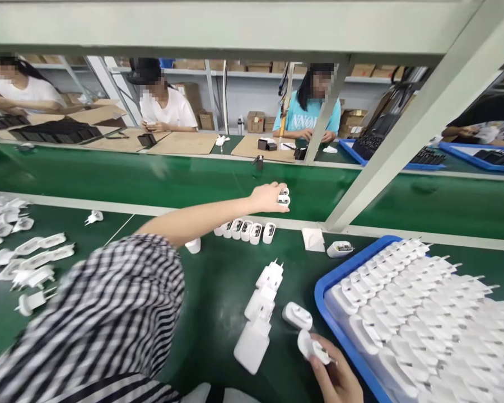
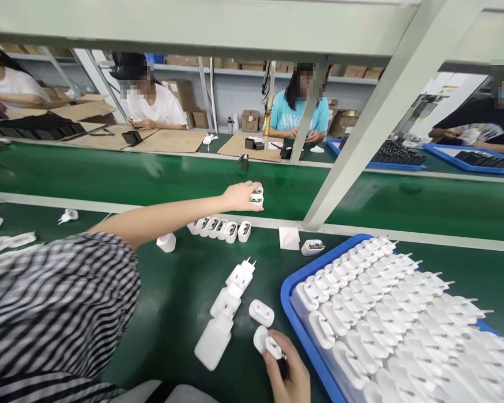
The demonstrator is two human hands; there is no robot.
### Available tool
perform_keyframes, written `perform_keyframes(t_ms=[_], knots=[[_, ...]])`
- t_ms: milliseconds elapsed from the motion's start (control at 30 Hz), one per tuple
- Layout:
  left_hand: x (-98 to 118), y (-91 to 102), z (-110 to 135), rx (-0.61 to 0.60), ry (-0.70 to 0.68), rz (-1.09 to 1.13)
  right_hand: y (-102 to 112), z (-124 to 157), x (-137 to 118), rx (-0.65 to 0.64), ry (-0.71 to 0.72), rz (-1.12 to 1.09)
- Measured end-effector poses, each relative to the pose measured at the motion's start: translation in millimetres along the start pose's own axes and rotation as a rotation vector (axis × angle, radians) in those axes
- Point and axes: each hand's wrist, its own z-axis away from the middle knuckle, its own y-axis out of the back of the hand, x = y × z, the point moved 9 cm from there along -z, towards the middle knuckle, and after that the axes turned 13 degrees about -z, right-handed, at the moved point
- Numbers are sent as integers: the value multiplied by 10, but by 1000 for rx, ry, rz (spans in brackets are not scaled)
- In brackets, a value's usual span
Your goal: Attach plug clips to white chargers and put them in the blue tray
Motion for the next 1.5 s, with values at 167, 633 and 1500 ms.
perform_keyframes(t_ms=[167,633,1500], knots=[[-198,151,1235,-73,-22,-100,-11,21,9,-104,-8,71],[-465,-415,2426,42,240,6,-203,89,-363,-180,355,733],[571,-836,2178,-138,182,866,-1471,-1037,-236,-823,-225,508]])
